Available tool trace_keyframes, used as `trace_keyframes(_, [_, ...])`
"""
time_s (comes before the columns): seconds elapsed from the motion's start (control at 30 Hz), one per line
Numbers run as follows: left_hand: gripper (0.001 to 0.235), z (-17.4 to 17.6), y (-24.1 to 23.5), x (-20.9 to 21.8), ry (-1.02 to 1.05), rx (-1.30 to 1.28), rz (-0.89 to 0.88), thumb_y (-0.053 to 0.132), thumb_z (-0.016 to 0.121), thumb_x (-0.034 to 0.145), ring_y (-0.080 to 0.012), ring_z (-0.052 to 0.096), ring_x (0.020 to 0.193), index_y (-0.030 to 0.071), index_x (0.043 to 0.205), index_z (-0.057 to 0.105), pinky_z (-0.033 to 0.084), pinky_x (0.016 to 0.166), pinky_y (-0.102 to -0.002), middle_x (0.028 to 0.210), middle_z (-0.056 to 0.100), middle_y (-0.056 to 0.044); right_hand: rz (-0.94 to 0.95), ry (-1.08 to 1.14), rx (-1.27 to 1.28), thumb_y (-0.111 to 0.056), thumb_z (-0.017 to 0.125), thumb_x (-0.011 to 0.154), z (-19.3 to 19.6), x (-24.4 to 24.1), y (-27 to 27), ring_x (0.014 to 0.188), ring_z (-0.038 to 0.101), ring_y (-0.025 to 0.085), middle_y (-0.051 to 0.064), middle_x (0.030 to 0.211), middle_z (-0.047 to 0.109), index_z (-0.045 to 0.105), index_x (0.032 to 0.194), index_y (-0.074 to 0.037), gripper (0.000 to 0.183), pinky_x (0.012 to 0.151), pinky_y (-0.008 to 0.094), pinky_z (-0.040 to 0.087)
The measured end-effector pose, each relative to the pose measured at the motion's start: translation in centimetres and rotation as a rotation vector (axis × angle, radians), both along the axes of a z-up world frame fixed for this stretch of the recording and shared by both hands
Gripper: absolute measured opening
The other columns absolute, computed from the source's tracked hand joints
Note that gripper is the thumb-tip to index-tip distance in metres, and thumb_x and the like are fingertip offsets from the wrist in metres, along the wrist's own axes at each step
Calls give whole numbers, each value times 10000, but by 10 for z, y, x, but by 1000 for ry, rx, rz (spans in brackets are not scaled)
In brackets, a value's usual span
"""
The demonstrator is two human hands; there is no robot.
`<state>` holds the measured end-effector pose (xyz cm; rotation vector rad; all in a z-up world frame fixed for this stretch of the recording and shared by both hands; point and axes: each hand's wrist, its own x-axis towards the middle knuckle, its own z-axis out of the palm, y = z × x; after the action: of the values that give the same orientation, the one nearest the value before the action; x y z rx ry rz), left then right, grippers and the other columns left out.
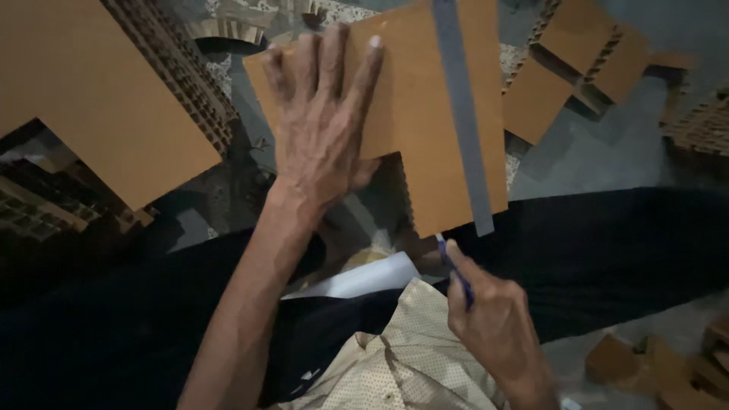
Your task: The person uses a metal ruler and a blue utility knife to cut rectangular pieces of corrugated cardboard. They measure and score the cardboard, then snap it along the cut line to separate the pieces.
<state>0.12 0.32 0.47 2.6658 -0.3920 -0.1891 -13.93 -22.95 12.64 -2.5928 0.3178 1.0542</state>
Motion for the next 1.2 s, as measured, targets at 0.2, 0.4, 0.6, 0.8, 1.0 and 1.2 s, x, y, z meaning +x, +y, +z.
trace_keyframes(0.2, [1377, 13, 2, 8, 28, 34, -16, 501, 969, 553, -478, 152, 1542, 172, 1663, 222, 9, 1228, -701, 1674, 172, -254, -70, -416, 94, -112, 658, 929, 13, -17, -21, 680, 740, 186, 164, 856, 764, 673, 1298, -28, 378, 586, 329, 590])
trace_keyframes(0.4, [1377, 33, 2, 14, 49, -27, -30, 538, 963, 516, -524, 161, 1494, 126, 1610, 236, 32, 1182, -719, 1632, 191, -277, -483, -501, 170, -181, 783, 906, -41, 18, -34, 576, 659, 127, 87, 721, 697, 589, 1112, 18, 347, 494, 266, 497])
trace_keyframes(0.6, [1372, 32, -5, 8, 116, 41, 30, 611, 900, 506, -505, 195, 1473, 114, 1595, 229, 12, 1179, -712, 1564, 194, -350, -736, -471, 394, -110, 796, 900, -50, 10, -57, 574, 564, 71, 26, 740, 627, 650, 1044, 24, 244, 483, 228, 421])
trace_keyframes(0.8, [1246, 40, -33, -78, 1, 9, 573, 870, 700, 748, -519, 390, 1406, 82, 1592, 232, 354, 1102, -683, 1550, 286, -343, -919, -464, 611, -62, 735, 936, -54, -19, -55, 574, 561, 54, 10, 758, 653, 674, 1123, 7, 209, 496, 207, 431])
trace_keyframes(1.0, [1251, 73, -36, -129, 116, -94, 511, 539, 885, 729, -543, 628, 1138, 10, 1625, 190, 628, 747, -452, 1496, 334, -423, -624, -517, 519, -82, 711, 961, -78, -23, -16, 645, 629, 49, 27, 811, 708, 701, 1197, 29, 262, 568, 200, 498])
trace_keyframes(1.2, [1245, 81, -31, -107, 56, -84, 387, 489, 938, 625, -499, 479, 1335, 67, 1572, 249, 453, 1072, -616, 1487, 370, -357, -493, -494, 544, -93, 721, 958, -79, -11, -6, 635, 634, 42, 11, 775, 702, 696, 1231, 35, 303, 576, 210, 517])
